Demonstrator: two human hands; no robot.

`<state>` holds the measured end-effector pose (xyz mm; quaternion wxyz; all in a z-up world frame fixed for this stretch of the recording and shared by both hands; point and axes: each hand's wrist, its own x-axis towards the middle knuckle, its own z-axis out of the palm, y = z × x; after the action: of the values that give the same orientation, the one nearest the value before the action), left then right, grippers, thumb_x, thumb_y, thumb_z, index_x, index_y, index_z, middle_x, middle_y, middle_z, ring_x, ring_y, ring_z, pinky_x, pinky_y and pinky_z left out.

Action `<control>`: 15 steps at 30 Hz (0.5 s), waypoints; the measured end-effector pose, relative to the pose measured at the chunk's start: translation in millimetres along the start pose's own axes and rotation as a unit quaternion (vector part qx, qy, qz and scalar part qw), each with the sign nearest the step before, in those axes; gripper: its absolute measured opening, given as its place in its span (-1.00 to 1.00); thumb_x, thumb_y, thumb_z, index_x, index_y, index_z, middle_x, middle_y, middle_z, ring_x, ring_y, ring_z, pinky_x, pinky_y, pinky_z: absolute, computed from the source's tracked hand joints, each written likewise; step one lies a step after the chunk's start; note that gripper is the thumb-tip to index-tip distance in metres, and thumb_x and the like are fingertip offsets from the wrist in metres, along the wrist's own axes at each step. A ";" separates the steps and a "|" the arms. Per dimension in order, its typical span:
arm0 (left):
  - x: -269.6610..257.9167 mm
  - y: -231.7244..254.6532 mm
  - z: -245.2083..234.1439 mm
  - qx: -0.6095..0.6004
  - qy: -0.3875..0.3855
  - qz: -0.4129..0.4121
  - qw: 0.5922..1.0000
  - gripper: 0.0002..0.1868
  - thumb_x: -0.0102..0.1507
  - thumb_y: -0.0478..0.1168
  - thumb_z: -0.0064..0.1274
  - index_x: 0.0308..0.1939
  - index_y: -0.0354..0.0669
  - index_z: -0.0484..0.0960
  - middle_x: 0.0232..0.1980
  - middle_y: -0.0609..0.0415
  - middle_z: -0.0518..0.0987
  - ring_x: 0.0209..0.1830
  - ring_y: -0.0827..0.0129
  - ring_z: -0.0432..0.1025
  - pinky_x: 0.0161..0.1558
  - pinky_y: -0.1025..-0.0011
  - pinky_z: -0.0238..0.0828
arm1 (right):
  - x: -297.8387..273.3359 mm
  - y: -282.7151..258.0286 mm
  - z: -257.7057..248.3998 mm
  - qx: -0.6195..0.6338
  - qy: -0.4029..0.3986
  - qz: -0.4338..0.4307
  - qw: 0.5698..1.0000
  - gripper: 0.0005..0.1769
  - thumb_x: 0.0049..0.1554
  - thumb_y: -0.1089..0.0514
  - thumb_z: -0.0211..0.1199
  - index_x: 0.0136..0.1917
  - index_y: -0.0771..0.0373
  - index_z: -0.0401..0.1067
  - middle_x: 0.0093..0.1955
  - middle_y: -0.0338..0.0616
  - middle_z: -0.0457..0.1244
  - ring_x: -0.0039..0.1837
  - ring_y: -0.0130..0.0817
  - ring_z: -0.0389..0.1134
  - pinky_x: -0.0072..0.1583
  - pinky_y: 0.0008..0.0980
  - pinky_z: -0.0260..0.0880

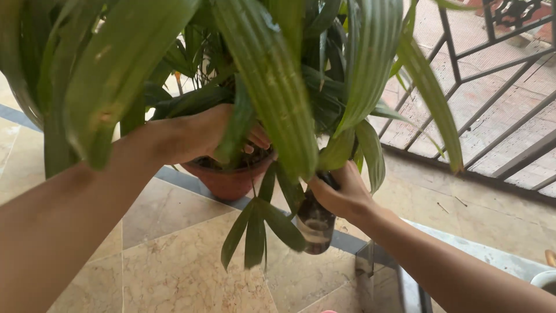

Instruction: The person waters a potted plant by spraying water onto its leaves using a spray bottle while touching and parting the foliage by hand.

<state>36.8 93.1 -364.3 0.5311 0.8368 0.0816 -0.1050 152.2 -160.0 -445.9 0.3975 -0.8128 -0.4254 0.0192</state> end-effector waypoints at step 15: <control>21.9 -126.4 -17.0 -0.397 0.085 0.107 0.907 -0.88 0.05 -0.44 -0.09 -0.40 -0.21 0.52 -0.06 -0.04 0.64 0.17 0.14 0.56 0.25 -0.06 0.46 | -27.0 59.3 50.2 -0.035 0.012 -0.080 0.996 -0.73 0.07 0.22 0.31 0.07 0.19 0.60 -0.06 -0.06 0.50 0.00 -0.24 0.57 0.00 -0.27 0.58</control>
<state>28.0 162.5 -473.2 0.8187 0.5659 0.0720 0.0652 156.5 -166.5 -527.7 0.3743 -0.7896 -0.4848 -0.0379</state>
